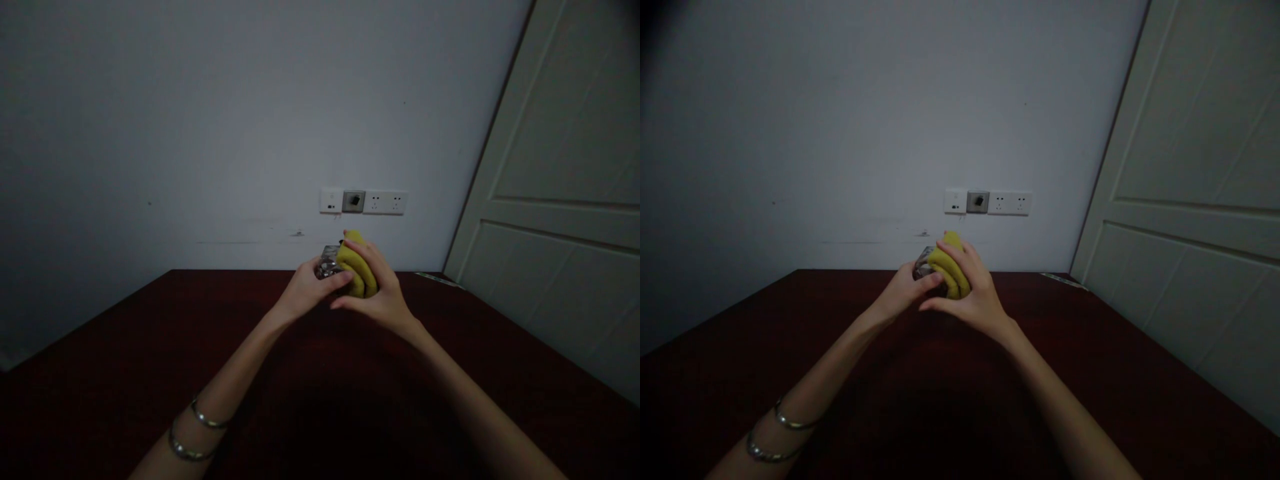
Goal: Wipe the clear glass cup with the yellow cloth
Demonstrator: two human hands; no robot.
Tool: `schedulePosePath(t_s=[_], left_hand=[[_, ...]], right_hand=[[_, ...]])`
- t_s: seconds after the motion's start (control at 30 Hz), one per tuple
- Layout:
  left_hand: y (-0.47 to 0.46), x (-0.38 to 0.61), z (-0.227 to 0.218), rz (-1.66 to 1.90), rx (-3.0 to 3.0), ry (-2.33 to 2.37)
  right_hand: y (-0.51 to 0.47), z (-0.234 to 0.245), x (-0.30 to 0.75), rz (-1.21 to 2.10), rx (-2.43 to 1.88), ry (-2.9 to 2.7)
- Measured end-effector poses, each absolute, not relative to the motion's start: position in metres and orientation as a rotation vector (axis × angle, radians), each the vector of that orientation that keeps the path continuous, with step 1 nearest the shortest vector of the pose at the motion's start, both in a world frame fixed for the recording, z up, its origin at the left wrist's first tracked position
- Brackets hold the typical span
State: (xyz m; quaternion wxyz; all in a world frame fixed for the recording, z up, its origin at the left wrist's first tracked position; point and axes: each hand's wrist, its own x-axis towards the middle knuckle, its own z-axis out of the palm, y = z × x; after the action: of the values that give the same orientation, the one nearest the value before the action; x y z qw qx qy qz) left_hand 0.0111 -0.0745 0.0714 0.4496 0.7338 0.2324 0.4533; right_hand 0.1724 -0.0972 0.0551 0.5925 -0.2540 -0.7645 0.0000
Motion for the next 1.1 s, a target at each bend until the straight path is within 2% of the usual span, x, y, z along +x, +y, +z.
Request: schedulePosePath(t_s=[0.07,0.17,0.37,0.57,0.77,0.97,1.1], left_hand=[[-0.074,0.011,0.070,1.115,1.834,0.593],[-0.072,0.008,0.068,1.093,1.860,0.580],[-0.065,-0.008,0.066,0.946,1.999,0.608],[-0.059,-0.010,0.064,1.095,2.302,0.836],[-0.057,-0.007,0.063,1.140,2.229,0.773],[-0.058,0.000,0.054,1.202,2.180,0.667],[-0.062,0.004,0.053,1.254,2.302,0.583]], right_hand=[[-0.097,0.054,0.171,-0.117,-0.617,-1.805],[-0.095,0.052,0.168,-0.090,-0.620,-1.783],[-0.087,0.054,0.168,0.343,-0.631,-1.497],[-0.082,0.052,0.160,0.551,-0.674,-1.400],[-0.091,0.051,0.156,0.454,-0.646,-1.504],[-0.098,0.052,0.154,0.149,-0.614,-1.578],[-0.092,0.055,0.156,0.321,-0.611,-1.435]])
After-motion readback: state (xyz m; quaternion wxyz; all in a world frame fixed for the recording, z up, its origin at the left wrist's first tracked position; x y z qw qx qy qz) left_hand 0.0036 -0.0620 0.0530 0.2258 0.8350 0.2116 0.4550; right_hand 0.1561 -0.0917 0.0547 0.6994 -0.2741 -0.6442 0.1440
